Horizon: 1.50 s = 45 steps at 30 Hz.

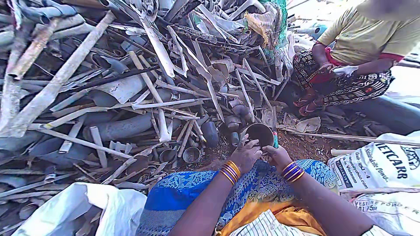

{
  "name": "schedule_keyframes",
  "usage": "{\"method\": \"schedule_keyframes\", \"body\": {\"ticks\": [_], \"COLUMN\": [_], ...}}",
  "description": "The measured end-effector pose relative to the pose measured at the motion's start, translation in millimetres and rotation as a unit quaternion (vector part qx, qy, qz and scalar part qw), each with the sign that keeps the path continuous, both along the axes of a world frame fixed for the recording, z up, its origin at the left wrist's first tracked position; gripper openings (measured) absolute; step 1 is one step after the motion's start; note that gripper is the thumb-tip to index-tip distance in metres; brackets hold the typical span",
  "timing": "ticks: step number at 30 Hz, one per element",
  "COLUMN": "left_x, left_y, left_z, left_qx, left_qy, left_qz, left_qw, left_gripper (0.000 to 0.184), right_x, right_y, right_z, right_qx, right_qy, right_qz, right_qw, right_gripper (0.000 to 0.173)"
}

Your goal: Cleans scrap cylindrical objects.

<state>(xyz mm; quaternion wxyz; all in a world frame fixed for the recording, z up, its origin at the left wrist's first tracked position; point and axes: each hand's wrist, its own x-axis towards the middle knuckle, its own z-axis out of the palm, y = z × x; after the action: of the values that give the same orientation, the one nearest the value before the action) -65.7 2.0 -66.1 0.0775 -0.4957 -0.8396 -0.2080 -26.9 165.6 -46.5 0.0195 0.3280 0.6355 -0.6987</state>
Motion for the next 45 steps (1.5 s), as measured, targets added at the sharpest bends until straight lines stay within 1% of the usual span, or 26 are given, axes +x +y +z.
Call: {"method": "schedule_keyframes", "body": {"ticks": [2,3,4,5,6,7,9,11,12,14,17,18,19,21,23,25,27,29,31,32,34,36,37,39,42,45], "left_x": [5.4,7.5,9.6,10.3,9.7,8.4,1.4,-13.4,-22.0,-33.2,-31.2,-27.0,-21.2,-9.9,-4.9,-7.2,-14.7,-12.5,-18.3,-19.3,-21.0,-23.3,-24.2,-25.4,-23.9,-22.2], "left_y": [4.5,6.2,6.3,5.3,3.2,-0.4,-15.3,-41.2,-55.5,-83.3,-104.1,-103.2,-99.3,-89.2,-82.7,-80.1,-82.0,-69.9,-61.0,-56.8,-50.8,-48.3,-47.6,-45.7,-40.0,-35.3], "left_z": [-9.0,-9.4,-7.6,-8.5,-12.2,-16.8,-18.5,-9.7,-6.7,-8.5,-3.9,-2.7,-1.5,-2.7,-12.1,-6.7,-17.6,-12.1,-25.8,-28.7,-35.7,-43.1,-45.3,-50.2,-57.8,-69.3], "left_qx": [0.125,0.177,0.216,0.255,0.295,0.329,0.372,0.384,0.394,0.424,0.492,0.523,0.566,0.643,0.705,0.746,0.766,0.773,0.783,0.788,0.797,0.800,0.800,0.803,0.809,0.819], "left_qy": [0.099,0.117,0.105,0.071,0.020,-0.042,-0.189,-0.327,-0.351,-0.333,-0.330,-0.353,-0.392,-0.481,-0.513,-0.509,-0.493,-0.515,-0.532,-0.530,-0.519,-0.508,-0.502,-0.490,-0.483,-0.479], "left_qz": [0.002,0.018,0.045,0.082,0.128,0.184,0.303,0.411,0.457,0.523,0.566,0.552,0.507,0.373,0.205,0.105,0.013,0.046,0.036,0.051,0.094,0.131,0.149,0.174,0.173,0.143], "left_qw": [0.987,0.977,0.970,0.961,0.947,0.925,0.857,0.759,0.716,0.660,0.574,0.545,0.518,0.464,0.444,0.417,0.413,0.368,0.320,0.308,0.296,0.291,0.292,0.292,0.286,0.282], "left_gripper": [0.032,0.032,0.040,0.053,0.063,0.067,0.061,0.056,0.055,0.052,0.056,0.060,0.064,0.072,0.073,0.074,0.063,0.054,0.053,0.052,0.053,0.055,0.056,0.057,0.054,0.059], "right_x": [14.8,20.9,26.1,31.0,35.9,40.6,48.4,53.6,55.0,56.2,52.2,49.1,45.0,35.3,28.1,23.8,20.5,17.9,19.6,23.1,34.5,50.5,58.7,73.1,85.5,89.1], "right_y": [0.9,2.8,4.7,6.2,6.3,4.4,-3.8,-15.8,-22.1,-36.5,-63.0,-73.0,-83.4,-103.1,-117.1,-122.0,-112.8,-90.2,-59.2,-40.0,3.6,45.2,63.2,88.0,89.5,61.3], "right_z": [6.2,10.2,15.6,21.2,27.1,32.2,41.7,50.2,54.5,61.4,66.0,65.8,64.3,57.4,47.4,34.5,24.8,18.0,17.7,21.3,35.2,57.1,68.4,84.3,93.6,85.3], "right_qx": [-0.034,-0.050,-0.062,-0.070,-0.074,-0.077,-0.085,-0.109,-0.130,-0.175,-0.228,-0.241,-0.248,-0.243,-0.217,-0.177,-0.126,-0.060,0.039,0.098,0.218,0.309,0.339,0.394,0.467,0.560], "right_qy": [0.008,0.007,-0.001,-0.012,-0.021,-0.027,-0.030,-0.023,-0.013,0.015,0.066,0.085,0.106,0.144,0.156,0.145,0.127,0.109,0.116,0.127,0.154,0.168,0.171,0.190,0.220,0.249], "right_qz": [-0.062,-0.083,-0.096,-0.096,-0.085,-0.067,-0.021,0.014,0.026,0.039,0.046,0.050,0.056,0.074,0.096,0.123,0.160,0.191,0.217,0.238,0.284,0.310,0.323,0.345,0.378,0.390], "right_qw": [0.997,0.995,0.993,0.993,0.993,0.994,0.996,0.994,0.991,0.984,0.970,0.965,0.961,0.956,0.959,0.966,0.971,0.974,0.968,0.958,0.921,0.884,0.867,0.830,0.768,0.687], "right_gripper": [0.012,0.011,0.010,0.009,0.009,0.009,0.008,0.007,0.007,0.008,0.010,0.011,0.013,0.024,0.040,0.052,0.057,0.049,0.040,0.038,0.039,0.052,0.054,0.049,0.042,0.038]}}
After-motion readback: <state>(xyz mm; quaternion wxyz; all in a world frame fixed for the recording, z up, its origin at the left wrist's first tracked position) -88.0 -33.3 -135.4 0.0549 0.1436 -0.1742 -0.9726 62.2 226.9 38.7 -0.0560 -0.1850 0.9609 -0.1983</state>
